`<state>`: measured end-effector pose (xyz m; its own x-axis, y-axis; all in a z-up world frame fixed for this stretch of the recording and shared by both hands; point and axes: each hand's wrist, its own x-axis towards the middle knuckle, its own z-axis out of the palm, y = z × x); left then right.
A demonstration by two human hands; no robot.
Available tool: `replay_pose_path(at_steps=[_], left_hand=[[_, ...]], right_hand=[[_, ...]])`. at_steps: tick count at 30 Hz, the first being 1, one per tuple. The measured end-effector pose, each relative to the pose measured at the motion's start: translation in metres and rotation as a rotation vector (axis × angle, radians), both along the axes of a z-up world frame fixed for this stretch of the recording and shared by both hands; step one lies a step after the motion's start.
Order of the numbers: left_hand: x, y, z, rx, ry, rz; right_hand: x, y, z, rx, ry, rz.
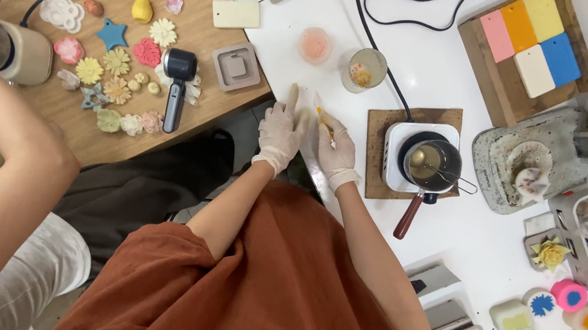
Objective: Detallando una vela en forma de rosa con una herramienta tipo lápiz para refinar su textura.
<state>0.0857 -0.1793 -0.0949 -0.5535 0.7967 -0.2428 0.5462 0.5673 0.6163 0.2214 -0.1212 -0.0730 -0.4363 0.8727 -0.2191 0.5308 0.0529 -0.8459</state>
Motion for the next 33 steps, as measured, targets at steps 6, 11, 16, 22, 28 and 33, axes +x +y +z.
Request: replay_pose_path(at_steps=[6, 11, 16, 22, 28, 33], left_hand=[[-0.010, 0.014, 0.021, -0.075, -0.084, -0.057], [-0.016, 0.012, 0.013, 0.043, -0.211, -0.009], [-0.022, 0.014, 0.017, -0.014, -0.346, 0.026], [-0.020, 0.008, 0.018, 0.028, -0.347, -0.053], [-0.023, 0.004, 0.010, 0.076, -0.368, -0.120], [-0.025, 0.009, 0.022, 0.005, -0.341, -0.129]], right_hand=[[-0.014, 0.002, 0.001, -0.026, 0.005, 0.023], [-0.024, 0.002, -0.009, -0.003, -0.067, 0.049], [-0.027, 0.002, -0.004, -0.004, 0.024, 0.050], [-0.012, -0.013, 0.019, -0.085, 0.029, -0.055], [-0.003, -0.021, 0.021, -0.005, -0.003, -0.140], [-0.009, -0.020, 0.027, 0.000, -0.026, -0.094]])
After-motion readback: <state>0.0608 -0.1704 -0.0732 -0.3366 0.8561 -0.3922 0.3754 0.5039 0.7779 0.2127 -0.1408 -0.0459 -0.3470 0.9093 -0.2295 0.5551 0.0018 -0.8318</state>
